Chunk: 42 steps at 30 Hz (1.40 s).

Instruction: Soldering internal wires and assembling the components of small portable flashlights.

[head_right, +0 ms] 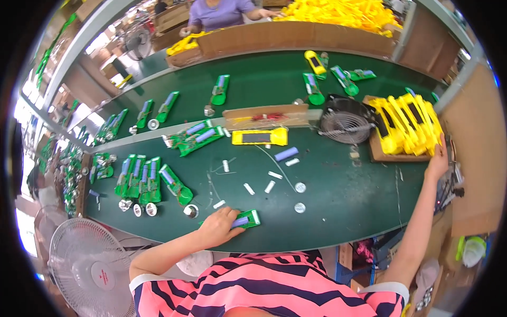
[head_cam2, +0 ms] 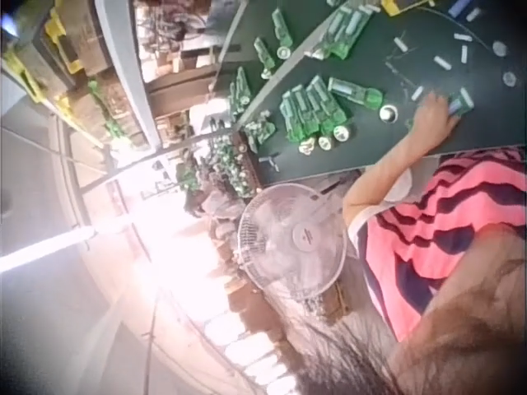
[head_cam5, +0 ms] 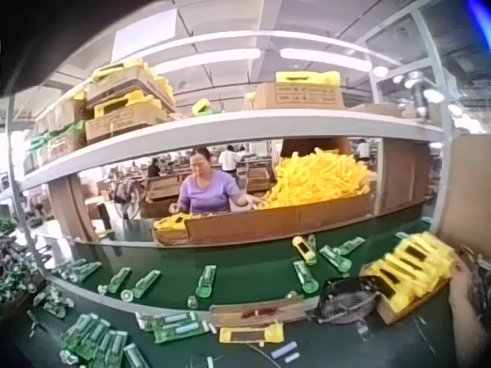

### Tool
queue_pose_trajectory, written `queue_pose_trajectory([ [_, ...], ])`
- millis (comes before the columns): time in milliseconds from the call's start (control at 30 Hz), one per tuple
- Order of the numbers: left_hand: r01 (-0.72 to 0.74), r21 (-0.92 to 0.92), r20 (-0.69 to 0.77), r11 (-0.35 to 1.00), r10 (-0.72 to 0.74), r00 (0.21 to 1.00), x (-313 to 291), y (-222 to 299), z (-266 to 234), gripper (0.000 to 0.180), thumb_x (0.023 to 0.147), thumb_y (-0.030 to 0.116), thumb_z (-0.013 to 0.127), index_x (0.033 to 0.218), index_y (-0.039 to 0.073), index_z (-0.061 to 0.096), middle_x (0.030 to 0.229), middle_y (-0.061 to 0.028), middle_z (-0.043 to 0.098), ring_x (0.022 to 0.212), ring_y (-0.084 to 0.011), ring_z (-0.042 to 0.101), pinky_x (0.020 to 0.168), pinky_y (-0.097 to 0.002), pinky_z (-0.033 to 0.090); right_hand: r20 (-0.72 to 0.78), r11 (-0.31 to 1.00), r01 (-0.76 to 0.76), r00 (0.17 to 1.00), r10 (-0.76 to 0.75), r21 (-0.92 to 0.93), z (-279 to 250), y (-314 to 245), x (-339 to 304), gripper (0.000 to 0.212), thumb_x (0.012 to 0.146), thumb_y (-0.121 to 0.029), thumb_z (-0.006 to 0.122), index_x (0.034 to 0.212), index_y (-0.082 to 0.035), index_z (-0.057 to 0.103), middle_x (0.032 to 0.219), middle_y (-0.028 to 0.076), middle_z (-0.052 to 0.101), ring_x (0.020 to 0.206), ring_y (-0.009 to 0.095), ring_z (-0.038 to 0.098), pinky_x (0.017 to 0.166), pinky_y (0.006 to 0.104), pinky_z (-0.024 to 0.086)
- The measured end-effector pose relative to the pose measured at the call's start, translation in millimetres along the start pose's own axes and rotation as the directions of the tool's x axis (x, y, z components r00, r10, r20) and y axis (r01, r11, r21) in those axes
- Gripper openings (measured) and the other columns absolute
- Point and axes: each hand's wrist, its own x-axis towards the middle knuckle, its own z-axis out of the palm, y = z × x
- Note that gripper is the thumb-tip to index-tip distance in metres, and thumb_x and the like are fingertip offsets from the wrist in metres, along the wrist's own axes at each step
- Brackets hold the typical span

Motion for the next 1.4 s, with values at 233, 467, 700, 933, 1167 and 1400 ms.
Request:
queue_pose_trajectory([
  [233, -0.101, 0.051, 0.175, 0.994, 0.090, 0.980, 47, 18, 0, 0.060, 0.059, 0.018, 0.066, 0.110, 0.002, 0.039, 0.091, -0.0152, 0.049, 0.086, -0.0307, 0.051, 0.074, -0.0377, 0.046, 0.071, 0.922, 0.382, 0.920, -0.385, 0.060, -36, -42, -220, 0.031, 0.081, -0.009, 0.056, 0.111, -0.002, 0.053, 0.110, 0.013, 0.051, 0.098, 0.017, 0.049, 0.085, 0.0294, 0.037],
  [467, -0.169, -0.149, 0.314, 0.974, 0.209, 0.926, 81, 14, -54, 0.047, 0.054, 0.024, 0.074, 0.093, 0.010, 0.051, 0.083, -0.0125, 0.048, 0.081, -0.0292, 0.052, 0.066, -0.0358, 0.043, 0.704, 0.919, -0.013, 0.647, -0.293, 0.395, -5, -84, -322, 0.021, 0.077, -0.003, 0.057, 0.098, -0.006, 0.054, 0.083, 0.012, 0.060, 0.075, 0.027, 0.060, 0.064, 0.0281, 0.047],
  [700, 0.176, -0.749, -0.068, 0.639, -0.339, 0.938, 56, 21, -37, 0.025, 0.072, 0.018, 0.068, 0.073, 0.003, 0.049, 0.058, -0.0009, 0.052, 0.041, -0.0042, 0.046, 0.034, -0.0208, 0.035, 0.694, 0.941, -0.041, 0.686, -0.218, 0.337, 9, -89, -312, 0.022, 0.076, -0.003, 0.060, 0.097, -0.007, 0.053, 0.080, 0.011, 0.061, 0.068, 0.018, 0.060, 0.058, 0.0258, 0.046],
  [933, 0.401, -0.024, -0.544, 0.916, -0.348, 0.764, 5, 18, 51, 0.022, 0.064, 0.019, 0.071, 0.073, 0.004, 0.058, 0.091, -0.0129, 0.056, 0.094, -0.0309, 0.047, 0.075, -0.0422, 0.036, 0.715, 0.917, -0.011, 0.630, -0.304, 0.399, 16, -93, -314, 0.031, 0.078, 0.000, 0.053, 0.107, -0.007, 0.045, 0.095, 0.011, 0.062, 0.077, 0.023, 0.062, 0.064, 0.0276, 0.048],
  [1167, -0.072, 0.081, -0.554, 0.994, 0.105, 0.826, 23, 72, 5, 0.030, 0.065, 0.012, 0.068, 0.091, 0.004, 0.055, 0.084, -0.0098, 0.058, 0.078, -0.0268, 0.055, 0.072, -0.0362, 0.040, 0.668, 0.912, 0.107, 0.647, -0.367, 0.397, 15, -90, -313, 0.036, 0.075, 0.002, 0.058, 0.104, -0.008, 0.040, 0.079, 0.009, 0.062, 0.068, 0.022, 0.062, 0.056, 0.0279, 0.047],
  [1400, -0.223, -0.104, -0.317, 0.969, 0.180, 0.931, 66, 76, 62, 0.014, 0.067, 0.009, 0.063, 0.080, 0.006, 0.059, 0.074, -0.0099, 0.058, 0.071, -0.0274, 0.055, 0.064, -0.0362, 0.041, 0.717, 0.948, 0.028, 0.647, -0.259, 0.317, 15, -102, -314, 0.033, 0.079, -0.009, 0.058, 0.108, -0.011, 0.040, 0.083, 0.012, 0.061, 0.062, 0.023, 0.060, 0.052, 0.0301, 0.046],
])
